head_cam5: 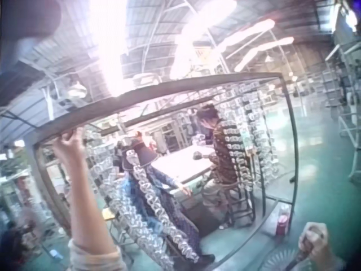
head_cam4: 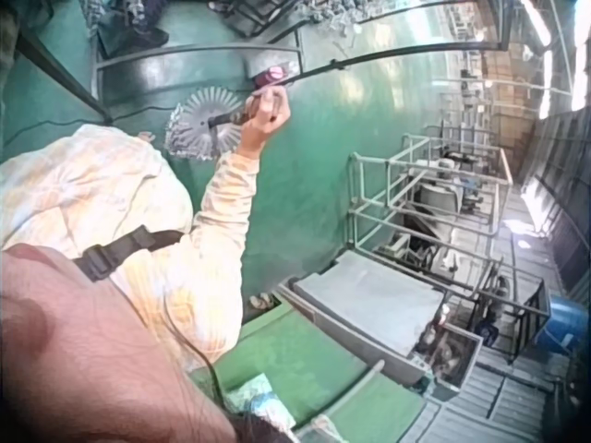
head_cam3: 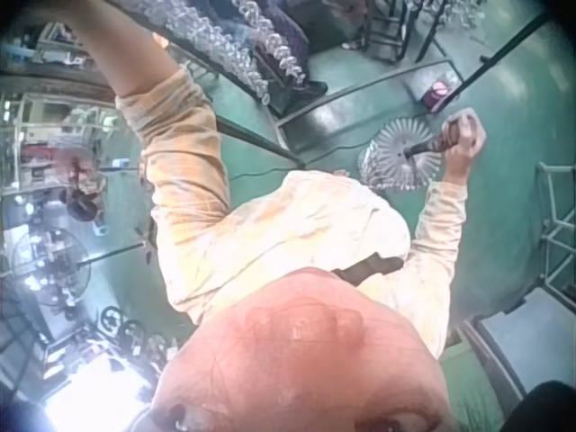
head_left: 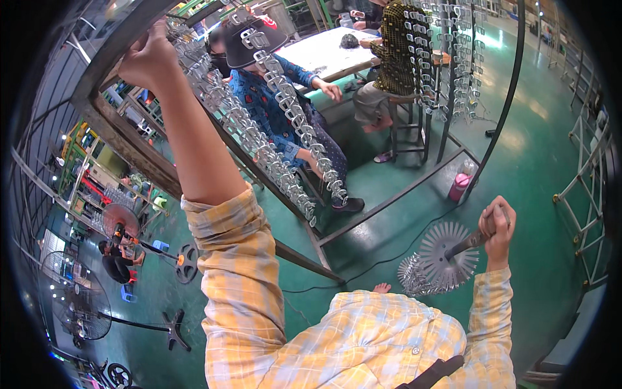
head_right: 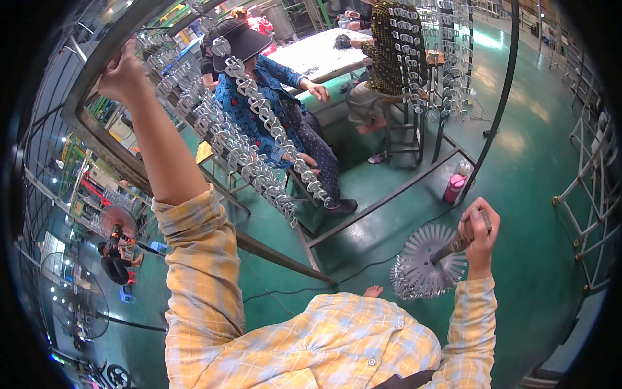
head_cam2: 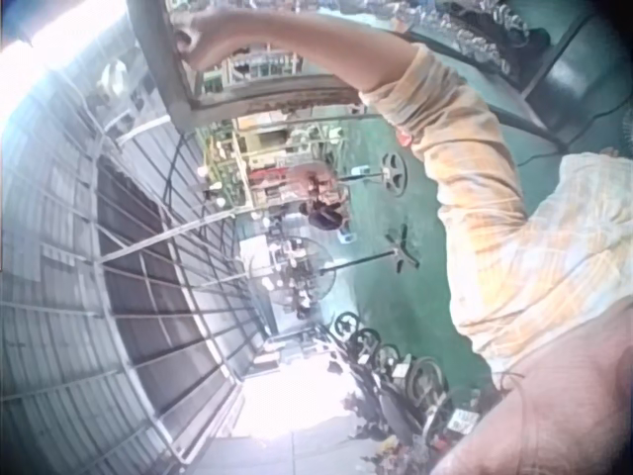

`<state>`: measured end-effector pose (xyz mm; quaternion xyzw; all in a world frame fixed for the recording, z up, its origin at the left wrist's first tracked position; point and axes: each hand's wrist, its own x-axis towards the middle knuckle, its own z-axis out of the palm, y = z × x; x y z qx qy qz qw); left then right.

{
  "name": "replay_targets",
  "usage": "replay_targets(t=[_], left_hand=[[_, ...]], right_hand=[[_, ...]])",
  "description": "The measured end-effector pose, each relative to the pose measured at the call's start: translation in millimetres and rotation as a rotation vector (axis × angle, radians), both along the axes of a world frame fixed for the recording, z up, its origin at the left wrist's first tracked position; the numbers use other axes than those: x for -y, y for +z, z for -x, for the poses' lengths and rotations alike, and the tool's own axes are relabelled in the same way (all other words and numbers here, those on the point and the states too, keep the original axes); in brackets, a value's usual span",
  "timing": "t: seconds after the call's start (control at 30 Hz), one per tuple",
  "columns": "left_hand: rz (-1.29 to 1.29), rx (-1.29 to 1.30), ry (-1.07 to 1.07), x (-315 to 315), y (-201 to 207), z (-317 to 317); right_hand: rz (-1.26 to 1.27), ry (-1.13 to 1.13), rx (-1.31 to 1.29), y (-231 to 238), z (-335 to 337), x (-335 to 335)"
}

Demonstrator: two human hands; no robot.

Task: The person hangs metal chains onto a circular drying rack and attaches smaller metal pieces to the chains.

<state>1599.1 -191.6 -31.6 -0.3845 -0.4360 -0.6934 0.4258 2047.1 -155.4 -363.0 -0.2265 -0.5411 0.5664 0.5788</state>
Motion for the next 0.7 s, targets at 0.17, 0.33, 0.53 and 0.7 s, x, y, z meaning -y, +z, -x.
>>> replay_targets(t=[0.17,0.33,0.53,0.7], left_hand=[[-0.131,0.191,-0.100,0.7,4.6,-20.1],[-0.121,0.239,-0.318,11.9,-16.9,-24.1],[0.081,0.324,-0.408,32.1,-72.2,-39.8],[0.269,0.460,-0.668,37.4,-141.2,-50.8]], right_hand=[[0.000,-0.036,0.000,-3.1,-2.6,-2.5],[0.005,-0.020,0.004,-2.4,-1.5,-2.7],[0.030,-0.031,-0.035,3.7,2.2,-1.0],[0.012,-0.018,-0.023,4.1,-4.1,-3.4]])
